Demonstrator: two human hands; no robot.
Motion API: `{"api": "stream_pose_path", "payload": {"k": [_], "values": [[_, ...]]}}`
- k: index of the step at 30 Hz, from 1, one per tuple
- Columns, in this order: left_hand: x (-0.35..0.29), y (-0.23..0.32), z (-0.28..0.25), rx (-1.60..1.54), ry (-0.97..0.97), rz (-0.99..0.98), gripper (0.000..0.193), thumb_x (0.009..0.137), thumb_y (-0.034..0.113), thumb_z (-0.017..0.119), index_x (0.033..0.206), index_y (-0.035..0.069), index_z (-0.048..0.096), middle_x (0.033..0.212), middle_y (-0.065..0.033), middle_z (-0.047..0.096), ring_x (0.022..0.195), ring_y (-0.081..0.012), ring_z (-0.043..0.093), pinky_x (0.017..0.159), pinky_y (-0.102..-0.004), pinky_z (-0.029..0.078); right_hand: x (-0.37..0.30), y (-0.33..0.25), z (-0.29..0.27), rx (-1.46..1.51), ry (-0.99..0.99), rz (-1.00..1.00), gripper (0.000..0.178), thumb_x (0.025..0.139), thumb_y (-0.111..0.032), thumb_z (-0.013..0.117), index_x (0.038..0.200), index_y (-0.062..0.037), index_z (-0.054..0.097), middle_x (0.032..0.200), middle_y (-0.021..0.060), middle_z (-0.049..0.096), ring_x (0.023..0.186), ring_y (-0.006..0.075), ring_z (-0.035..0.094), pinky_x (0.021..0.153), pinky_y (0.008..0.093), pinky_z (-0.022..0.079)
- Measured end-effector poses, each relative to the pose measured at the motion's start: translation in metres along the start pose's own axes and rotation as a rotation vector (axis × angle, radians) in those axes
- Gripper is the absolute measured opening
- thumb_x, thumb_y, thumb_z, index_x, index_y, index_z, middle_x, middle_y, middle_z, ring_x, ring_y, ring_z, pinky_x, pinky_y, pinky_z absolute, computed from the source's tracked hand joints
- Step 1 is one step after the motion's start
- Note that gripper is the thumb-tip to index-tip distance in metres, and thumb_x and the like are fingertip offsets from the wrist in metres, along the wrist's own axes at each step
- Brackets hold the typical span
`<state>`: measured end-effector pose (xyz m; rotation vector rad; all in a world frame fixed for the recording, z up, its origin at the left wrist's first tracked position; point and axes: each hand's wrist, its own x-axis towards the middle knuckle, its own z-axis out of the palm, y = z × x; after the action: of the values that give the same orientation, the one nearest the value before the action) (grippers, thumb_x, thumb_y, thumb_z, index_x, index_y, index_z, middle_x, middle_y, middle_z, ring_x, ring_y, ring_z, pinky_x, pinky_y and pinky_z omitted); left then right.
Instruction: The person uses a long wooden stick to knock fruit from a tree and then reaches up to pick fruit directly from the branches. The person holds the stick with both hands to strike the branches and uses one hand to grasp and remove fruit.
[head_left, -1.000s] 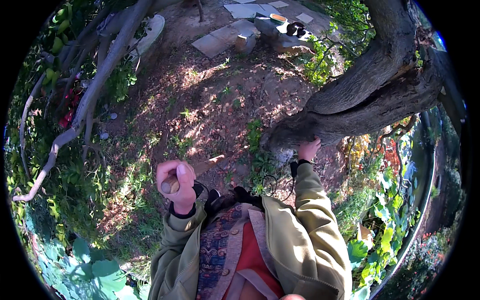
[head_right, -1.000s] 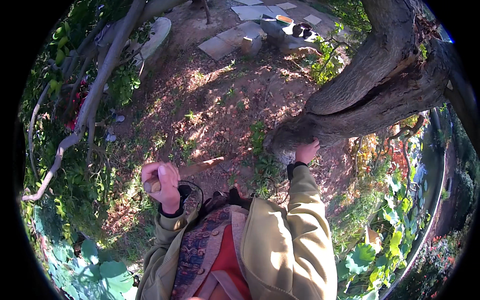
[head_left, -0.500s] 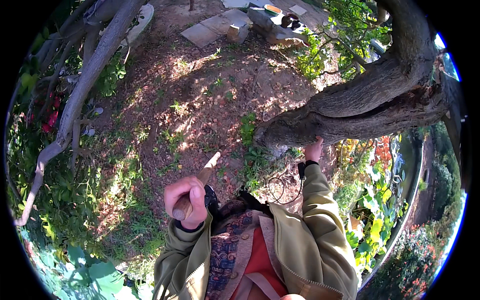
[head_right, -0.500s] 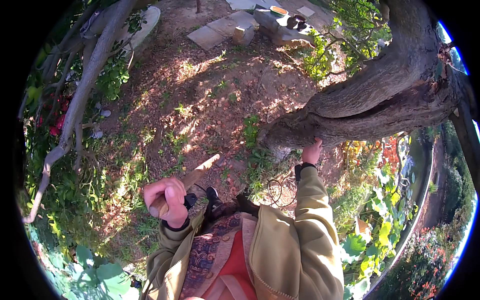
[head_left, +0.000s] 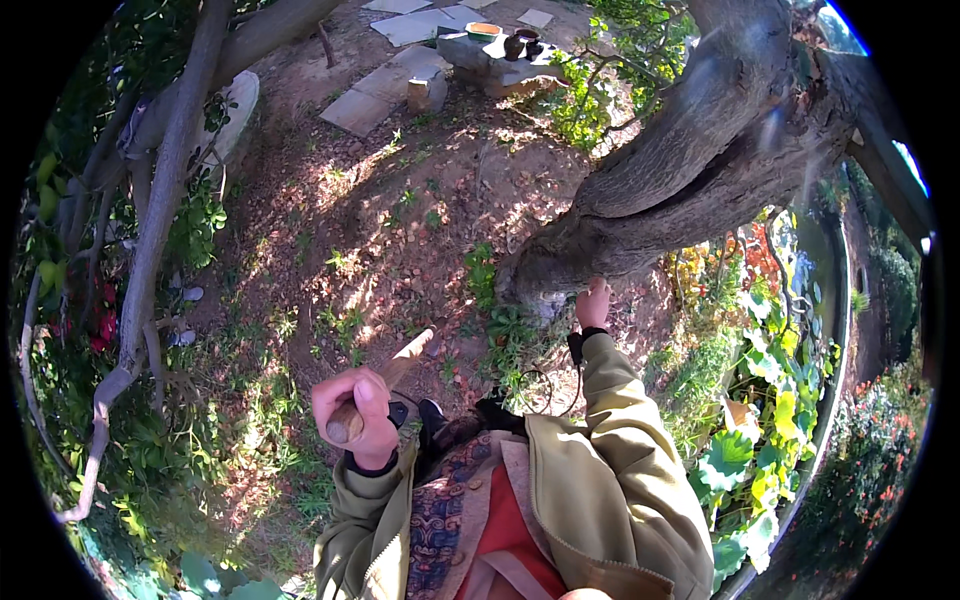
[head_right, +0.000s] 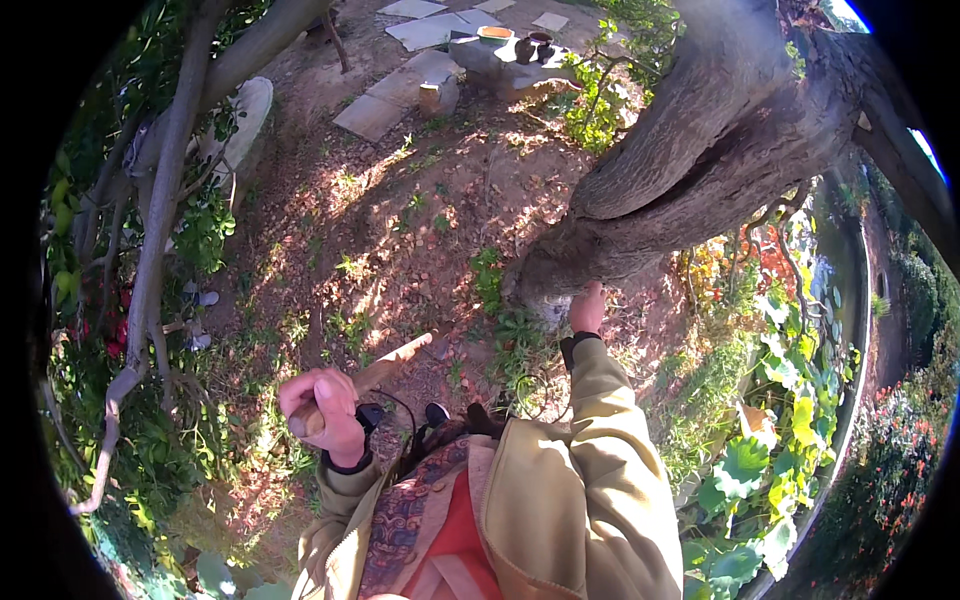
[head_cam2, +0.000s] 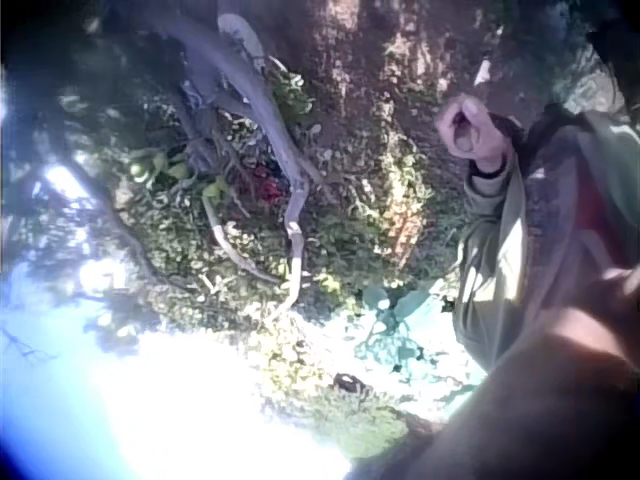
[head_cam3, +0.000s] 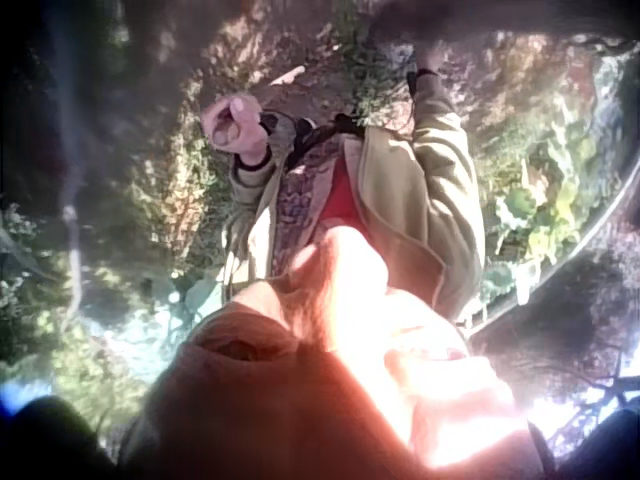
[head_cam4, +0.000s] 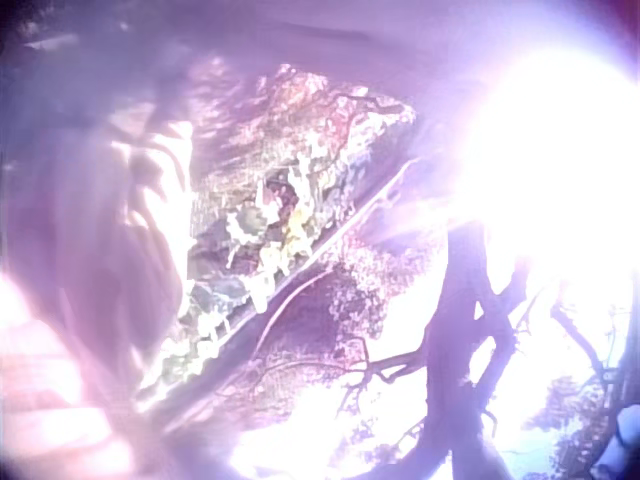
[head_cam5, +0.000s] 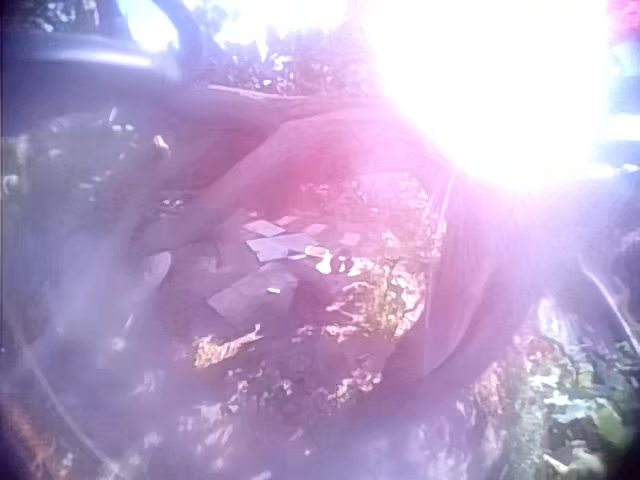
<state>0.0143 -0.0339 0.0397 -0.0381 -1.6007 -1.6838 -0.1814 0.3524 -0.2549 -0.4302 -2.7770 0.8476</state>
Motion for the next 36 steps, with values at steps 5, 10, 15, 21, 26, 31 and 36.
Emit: {"api": "stream_pose_path", "payload": {"k": [5,10,15,21,26,31,36], "values": [[0.001,0.002,0.015,-0.009,0.002,0.046,0.012,0.097,0.01,0.051,0.097,0.001,0.043,0.06,-0.0042,0.047,0.048,-0.0075,0.041,0.043,-0.0234,0.034,0.027,-0.038,-0.015,0.097,0.111,-0.009,0.046,0.079,-0.005,0.053,0.125,-0.0084,0.046,0.114,0.0253,0.052,0.1,0.0439,0.054,0.084,0.0493,0.047],[-0.009,0.004,0.032,-0.032,-0.025,0.034,0.009,0.097,0.008,0.049,0.096,0.001,0.044,0.059,-0.0027,0.046,0.047,-0.0071,0.039,0.043,-0.0236,0.034,0.033,0.007,0.012,0.01,-0.192,0.067,0.029,0.081,-0.015,0.056,0.109,-0.0084,0.061,0.102,0.0197,0.066,0.097,0.0385,0.062,0.084,0.0459,0.05],[-0.016,0.006,0.035,-0.024,-0.017,0.059,0.008,0.097,0.008,0.049,0.096,0.002,0.044,0.057,-0.002,0.045,0.047,-0.007,0.039,0.043,-0.0242,0.034,0.03,-0.007,-0.003,0.183,0.273,0.009,0.024,0.085,-0.01,0.051,0.105,-0.0024,0.06,0.092,0.0205,0.067,0.088,0.0409,0.062,0.076,0.0479,0.049],[-0.019,0.008,0.043,-0.019,0.0,0.025,0.01,0.097,0.009,0.05,0.096,0.001,0.044,0.06,-0.0039,0.047,0.047,-0.0074,0.04,0.044,-0.0249,0.035,0.038,-0.033,-0.051,0.283,0.479,0.002,0.017,0.088,-0.005,0.047,0.103,-0.0025,0.055,0.094,0.019,0.059,0.089,0.0374,0.058,0.076,0.0435,0.047],[-0.022,0.008,0.047,0.005,0.002,0.036,0.009,0.097,0.009,0.05,0.096,0.001,0.044,0.06,-0.0048,0.048,0.048,-0.0076,0.04,0.045,-0.0247,0.035,0.035,-0.054,-0.069,0.413,0.575,-0.037,0.017,0.087,-0.003,0.049,0.103,-0.0035,0.055,0.091,0.0156,0.058,0.088,0.0357,0.059,0.075,0.0424,0.048],[-0.022,0.009,0.051,-0.022,-0.014,0.026,0.009,0.097,0.008,0.05,0.095,0.001,0.045,0.059,-0.0045,0.047,0.048,-0.0074,0.04,0.045,-0.0244,0.035,0.033,-0.05,-0.067,0.294,0.475,-0.032,0.019,0.085,-0.002,0.049,0.103,-0.0048,0.054,0.095,0.0143,0.058,0.086,0.0351,0.058,0.075,0.0418,0.048],[-0.02,0.011,0.049,-0.007,-0.027,0.033,0.008,0.097,0.008,0.049,0.095,0.001,0.045,0.058,-0.0036,0.046,0.048,-0.0073,0.041,0.045,-0.0242,0.035,0.028,-0.049,-0.069,0.374,0.455,-0.006,0.02,0.085,-0.002,0.051,0.104,-0.0049,0.054,0.096,0.0155,0.056,0.091,0.0352,0.057,0.078,0.0411,0.047]]}}
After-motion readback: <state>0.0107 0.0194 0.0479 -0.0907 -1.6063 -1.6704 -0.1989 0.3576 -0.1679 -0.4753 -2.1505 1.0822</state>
